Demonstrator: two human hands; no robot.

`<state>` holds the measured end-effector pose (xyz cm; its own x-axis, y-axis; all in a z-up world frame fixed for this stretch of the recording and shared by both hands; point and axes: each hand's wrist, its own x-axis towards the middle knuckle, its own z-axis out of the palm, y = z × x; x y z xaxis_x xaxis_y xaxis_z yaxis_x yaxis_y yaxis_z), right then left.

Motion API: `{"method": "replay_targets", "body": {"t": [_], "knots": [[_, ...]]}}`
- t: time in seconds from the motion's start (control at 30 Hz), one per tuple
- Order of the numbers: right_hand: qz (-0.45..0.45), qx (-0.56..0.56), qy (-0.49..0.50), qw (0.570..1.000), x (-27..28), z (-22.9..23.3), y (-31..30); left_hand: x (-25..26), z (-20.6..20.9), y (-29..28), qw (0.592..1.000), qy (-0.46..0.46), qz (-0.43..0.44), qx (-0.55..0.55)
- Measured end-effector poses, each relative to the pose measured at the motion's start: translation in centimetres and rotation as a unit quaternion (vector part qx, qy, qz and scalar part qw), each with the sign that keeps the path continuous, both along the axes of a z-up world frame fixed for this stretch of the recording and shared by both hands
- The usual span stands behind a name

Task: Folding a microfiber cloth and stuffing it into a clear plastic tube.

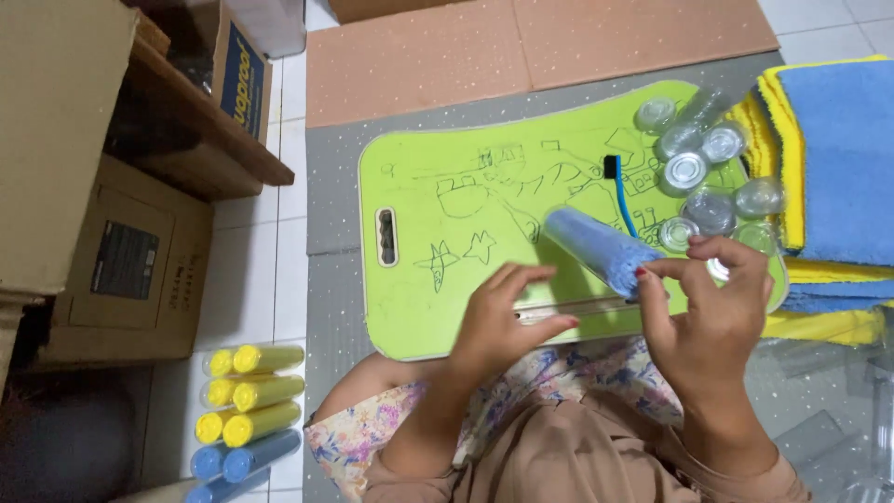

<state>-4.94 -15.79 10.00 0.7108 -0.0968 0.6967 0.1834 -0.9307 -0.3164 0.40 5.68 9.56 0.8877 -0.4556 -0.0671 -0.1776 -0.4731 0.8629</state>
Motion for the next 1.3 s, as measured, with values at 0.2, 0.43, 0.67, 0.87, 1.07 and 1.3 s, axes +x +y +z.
{"method": "replay_targets", "body": {"t": [0.2, 0.43, 0.67, 0.87, 1.07, 1.3], "knots": [[0.082, -0.013, 0.051, 0.995, -0.3, -1.8, 4.0, -1.3, -5.6, -5.1, 0.864, -0.453, 0.144, -0.163], [0.115, 0.040, 0.052, 0.991, -1.4, -0.5, 4.7, 0.6, -5.9, -3.7, 0.817, -0.520, 0.122, -0.220], [0.127, -0.072, 0.063, 0.987, -0.8, 2.1, 2.9, 1.4, -5.1, -2.1, 0.839, -0.505, 0.052, -0.196], [0.252, -0.081, 0.076, 0.961, 0.0, 1.7, 2.6, 1.6, -4.7, -1.6, 0.893, -0.408, -0.012, -0.187], [0.283, -0.065, 0.104, 0.951, 0.7, -1.0, 0.4, 2.5, -5.2, -0.4, 0.947, -0.232, -0.095, -0.201], [0.260, -0.029, -0.045, 0.964, 4.7, -1.9, 1.8, 2.6, -3.6, -1.8, 0.955, -0.231, 0.056, -0.175]]}}
